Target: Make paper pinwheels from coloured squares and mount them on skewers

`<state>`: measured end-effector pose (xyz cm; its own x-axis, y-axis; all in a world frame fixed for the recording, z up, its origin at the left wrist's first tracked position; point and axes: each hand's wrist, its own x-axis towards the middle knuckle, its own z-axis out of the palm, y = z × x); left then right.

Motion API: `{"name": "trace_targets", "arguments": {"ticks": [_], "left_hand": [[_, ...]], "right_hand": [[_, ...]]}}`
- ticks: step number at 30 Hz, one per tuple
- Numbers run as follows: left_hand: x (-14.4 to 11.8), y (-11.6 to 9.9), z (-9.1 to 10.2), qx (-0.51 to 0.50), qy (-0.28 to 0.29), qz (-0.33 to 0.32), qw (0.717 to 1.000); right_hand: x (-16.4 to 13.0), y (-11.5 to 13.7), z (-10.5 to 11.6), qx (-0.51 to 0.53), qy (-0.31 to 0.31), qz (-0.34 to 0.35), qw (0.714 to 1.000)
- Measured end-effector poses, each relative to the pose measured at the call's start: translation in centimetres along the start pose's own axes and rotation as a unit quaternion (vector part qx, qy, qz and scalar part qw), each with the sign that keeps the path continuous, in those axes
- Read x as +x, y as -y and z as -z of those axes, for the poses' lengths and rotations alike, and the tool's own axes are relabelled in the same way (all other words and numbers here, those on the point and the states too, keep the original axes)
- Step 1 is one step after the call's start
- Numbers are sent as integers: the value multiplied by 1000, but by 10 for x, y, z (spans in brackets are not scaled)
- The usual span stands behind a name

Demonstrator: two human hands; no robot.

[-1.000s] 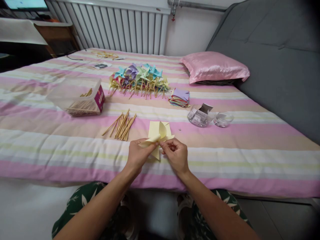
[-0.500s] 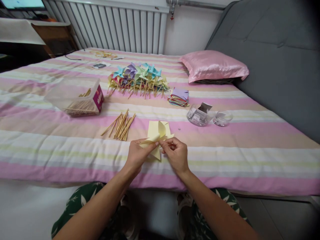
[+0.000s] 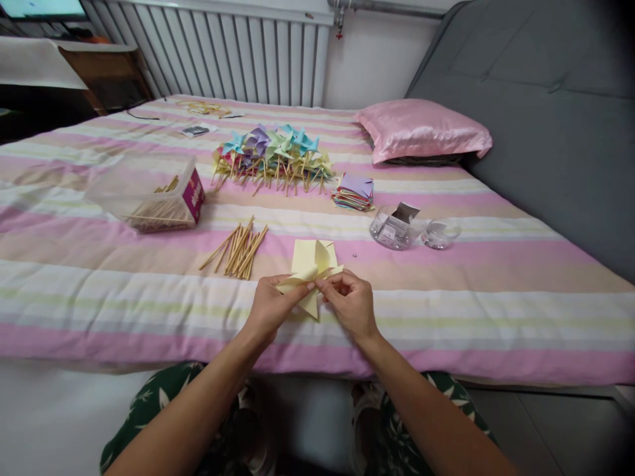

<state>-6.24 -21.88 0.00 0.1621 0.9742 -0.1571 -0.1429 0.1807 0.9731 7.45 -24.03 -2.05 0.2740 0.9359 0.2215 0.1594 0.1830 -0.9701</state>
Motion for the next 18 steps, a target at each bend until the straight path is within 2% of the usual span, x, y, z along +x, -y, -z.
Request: {"name": "trace_targets", "arguments": {"ticks": [7, 13, 18], "left_hand": [[-1, -1, -1, -73, 22, 33, 997], [2, 0, -3, -129, -29, 59, 989], [2, 1, -3, -149, -42, 61, 986]], "right_hand": [[-2, 0, 0, 2, 1, 5, 1000], [-7, 7, -2, 12, 1, 11, 1000], [-9, 8, -5, 79, -28, 0, 996]]}}
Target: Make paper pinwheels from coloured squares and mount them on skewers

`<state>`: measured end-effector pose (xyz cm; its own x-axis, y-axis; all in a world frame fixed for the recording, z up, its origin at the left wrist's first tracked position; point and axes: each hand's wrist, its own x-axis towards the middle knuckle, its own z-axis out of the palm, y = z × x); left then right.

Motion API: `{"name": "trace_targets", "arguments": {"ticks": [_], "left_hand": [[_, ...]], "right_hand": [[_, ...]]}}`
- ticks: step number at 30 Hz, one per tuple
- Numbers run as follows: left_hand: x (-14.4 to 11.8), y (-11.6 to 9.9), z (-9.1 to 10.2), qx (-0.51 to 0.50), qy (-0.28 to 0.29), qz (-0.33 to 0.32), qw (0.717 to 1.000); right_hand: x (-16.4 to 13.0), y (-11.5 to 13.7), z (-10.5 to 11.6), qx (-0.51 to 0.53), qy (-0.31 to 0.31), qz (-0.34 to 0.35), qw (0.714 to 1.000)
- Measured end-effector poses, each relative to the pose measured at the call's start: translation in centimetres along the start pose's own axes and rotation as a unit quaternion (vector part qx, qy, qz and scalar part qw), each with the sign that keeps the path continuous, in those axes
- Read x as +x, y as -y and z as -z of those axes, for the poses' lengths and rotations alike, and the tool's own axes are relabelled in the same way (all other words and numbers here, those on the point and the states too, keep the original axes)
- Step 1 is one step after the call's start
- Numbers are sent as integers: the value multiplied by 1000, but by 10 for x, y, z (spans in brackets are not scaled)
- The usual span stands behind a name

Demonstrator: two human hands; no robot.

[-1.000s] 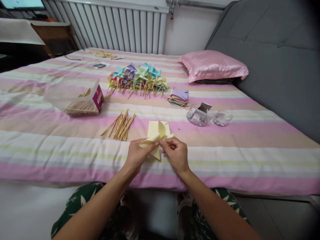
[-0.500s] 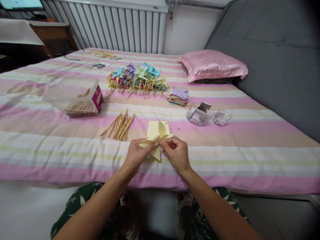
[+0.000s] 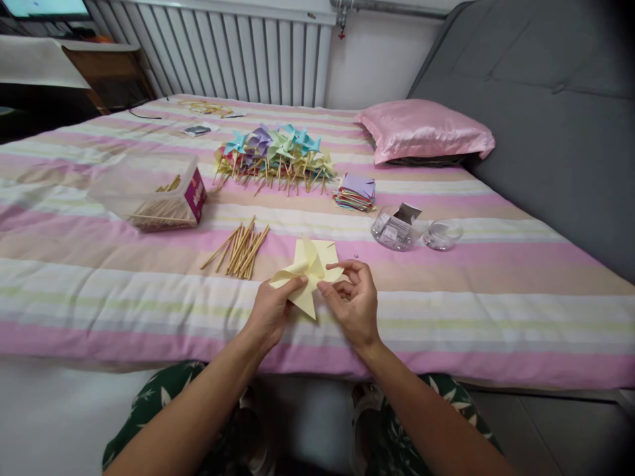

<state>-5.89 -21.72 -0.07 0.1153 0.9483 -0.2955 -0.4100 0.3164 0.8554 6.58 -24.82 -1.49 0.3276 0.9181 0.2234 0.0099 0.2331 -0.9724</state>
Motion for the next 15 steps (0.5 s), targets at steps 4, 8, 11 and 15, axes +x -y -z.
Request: {"name": "trace_targets", "arguments": {"ticks": [4, 8, 11, 15], "left_hand": [[-3, 1, -1, 5, 7, -13, 1000], [-6, 5, -3, 27, 6, -25, 999], [-7, 8, -5, 43, 10, -23, 999], [-7, 10, -5, 54, 13, -20, 998]], "right_hand": [[1, -5, -2, 55, 3, -37, 998], [-1, -7, -5, 118, 52, -105, 986], [-2, -6, -9, 137, 25, -132, 981], [-2, -6, -9, 132, -15, -164, 978]]}}
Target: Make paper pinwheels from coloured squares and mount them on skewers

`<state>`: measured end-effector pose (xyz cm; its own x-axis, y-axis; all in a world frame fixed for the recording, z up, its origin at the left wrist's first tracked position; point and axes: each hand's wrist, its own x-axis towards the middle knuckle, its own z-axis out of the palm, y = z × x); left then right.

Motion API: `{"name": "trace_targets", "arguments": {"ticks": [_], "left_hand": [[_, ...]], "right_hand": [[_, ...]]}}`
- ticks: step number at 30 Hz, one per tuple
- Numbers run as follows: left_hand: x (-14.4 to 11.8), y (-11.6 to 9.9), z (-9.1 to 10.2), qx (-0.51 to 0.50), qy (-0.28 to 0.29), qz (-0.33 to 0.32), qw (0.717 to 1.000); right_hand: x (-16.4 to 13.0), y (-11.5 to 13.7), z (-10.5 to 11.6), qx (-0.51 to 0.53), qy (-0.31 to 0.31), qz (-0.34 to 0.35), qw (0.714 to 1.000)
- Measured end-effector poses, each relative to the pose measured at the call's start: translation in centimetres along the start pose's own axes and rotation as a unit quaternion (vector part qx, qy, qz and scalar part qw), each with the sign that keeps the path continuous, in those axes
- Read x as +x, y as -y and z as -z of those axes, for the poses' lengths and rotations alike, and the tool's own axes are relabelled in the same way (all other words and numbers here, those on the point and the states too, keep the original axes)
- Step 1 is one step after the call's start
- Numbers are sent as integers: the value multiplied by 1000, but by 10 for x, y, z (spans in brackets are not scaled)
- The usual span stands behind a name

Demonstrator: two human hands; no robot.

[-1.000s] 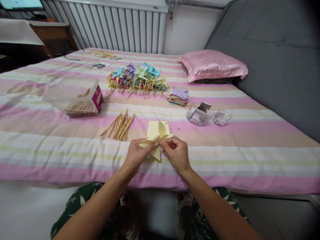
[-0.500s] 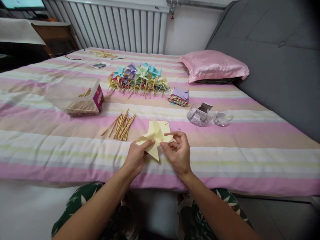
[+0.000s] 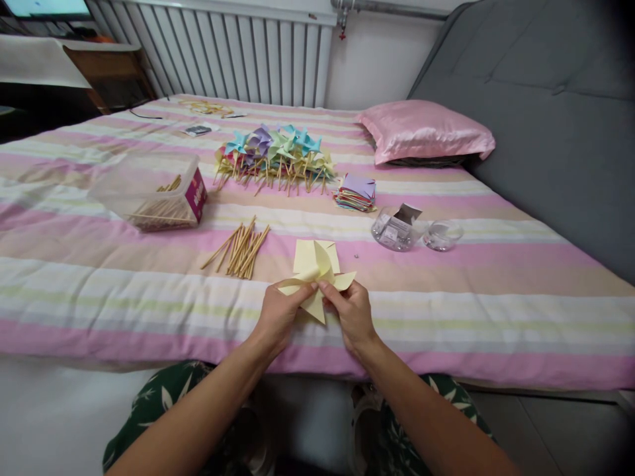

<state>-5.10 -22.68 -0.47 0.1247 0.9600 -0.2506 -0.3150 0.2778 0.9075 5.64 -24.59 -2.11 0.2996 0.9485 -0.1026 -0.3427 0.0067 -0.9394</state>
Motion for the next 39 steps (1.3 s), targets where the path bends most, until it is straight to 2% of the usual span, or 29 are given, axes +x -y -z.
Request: {"name": "trace_targets", "arguments": {"ticks": [4, 9, 13, 17, 28, 39], "left_hand": [[0, -2, 2, 11, 31, 12, 999], [1, -18, 11, 31, 132, 75, 988], [4, -28, 17, 64, 125, 72, 987], [6, -25, 18, 110, 114, 96, 983], [3, -24, 15, 127, 102, 116, 980], [4, -22, 14, 142, 98, 119, 978]], "right_hand": [[2, -1, 4, 2, -4, -29, 1000], [9, 6, 13, 16, 44, -99, 994], [11, 14, 18, -11, 112, -155, 981], [10, 17, 19, -44, 150, -162, 974], [9, 16, 17, -70, 181, -128, 973], [8, 16, 16, -72, 172, -125, 975]]}}
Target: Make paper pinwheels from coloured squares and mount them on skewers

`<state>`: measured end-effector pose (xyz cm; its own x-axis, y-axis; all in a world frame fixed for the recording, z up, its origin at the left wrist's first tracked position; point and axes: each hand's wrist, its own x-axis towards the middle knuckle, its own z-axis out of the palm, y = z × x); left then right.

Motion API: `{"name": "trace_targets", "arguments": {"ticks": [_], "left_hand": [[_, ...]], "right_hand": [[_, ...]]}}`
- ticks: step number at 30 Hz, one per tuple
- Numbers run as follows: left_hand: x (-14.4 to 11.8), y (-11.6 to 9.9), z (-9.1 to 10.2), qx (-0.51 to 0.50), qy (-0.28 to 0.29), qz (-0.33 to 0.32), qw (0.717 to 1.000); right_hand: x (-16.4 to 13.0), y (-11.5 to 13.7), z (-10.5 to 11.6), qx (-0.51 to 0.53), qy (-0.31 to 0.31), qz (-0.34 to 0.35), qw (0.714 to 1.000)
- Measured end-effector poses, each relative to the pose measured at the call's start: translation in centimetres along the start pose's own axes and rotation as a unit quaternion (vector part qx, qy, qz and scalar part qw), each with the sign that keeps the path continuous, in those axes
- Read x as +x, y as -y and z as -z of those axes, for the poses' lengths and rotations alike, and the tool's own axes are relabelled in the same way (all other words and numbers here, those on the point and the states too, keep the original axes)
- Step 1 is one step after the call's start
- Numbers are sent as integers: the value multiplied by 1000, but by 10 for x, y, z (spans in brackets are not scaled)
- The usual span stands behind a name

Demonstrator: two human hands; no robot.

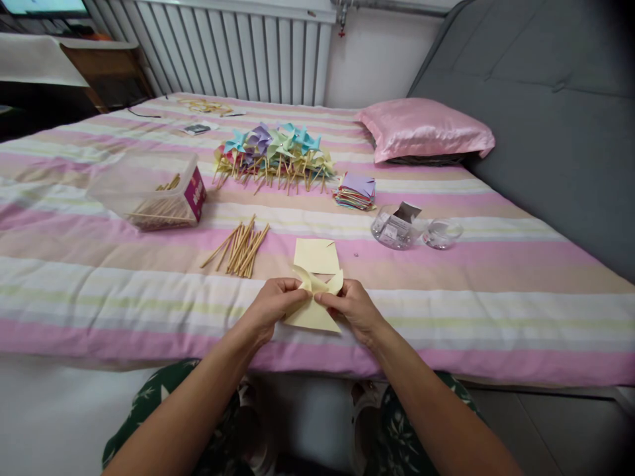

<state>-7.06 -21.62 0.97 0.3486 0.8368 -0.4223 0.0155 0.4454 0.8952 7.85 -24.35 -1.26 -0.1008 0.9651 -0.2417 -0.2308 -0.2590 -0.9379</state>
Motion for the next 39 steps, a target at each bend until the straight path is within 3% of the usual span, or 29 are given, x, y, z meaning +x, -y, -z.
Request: {"name": "trace_targets", "arguments": {"ticks": [12, 19, 25, 29, 33, 35, 39], "left_hand": [[-2, -1, -2, 45, -32, -20, 998], [-3, -4, 0, 63, -10, -28, 998], [-1, 0, -1, 58, -38, -25, 997], [3, 3, 2, 7, -73, -25, 997], [5, -3, 6, -58, -137, -28, 989], [5, -5, 7, -90, -159, -31, 983], [7, -5, 10, -132, -158, -41, 978]], "right_hand": [[-1, 2, 0, -14, 1, 6, 1000], [-4, 3, 1, -22, 21, -9, 999], [-1, 0, 0, 20, 20, -6, 1000], [2, 1, 1, 13, -67, 90, 994], [-5, 6, 2, -117, -173, 239, 948], [-10, 7, 0, -180, -157, 279, 930], [-15, -2, -8, -253, -41, 269, 929]]}}
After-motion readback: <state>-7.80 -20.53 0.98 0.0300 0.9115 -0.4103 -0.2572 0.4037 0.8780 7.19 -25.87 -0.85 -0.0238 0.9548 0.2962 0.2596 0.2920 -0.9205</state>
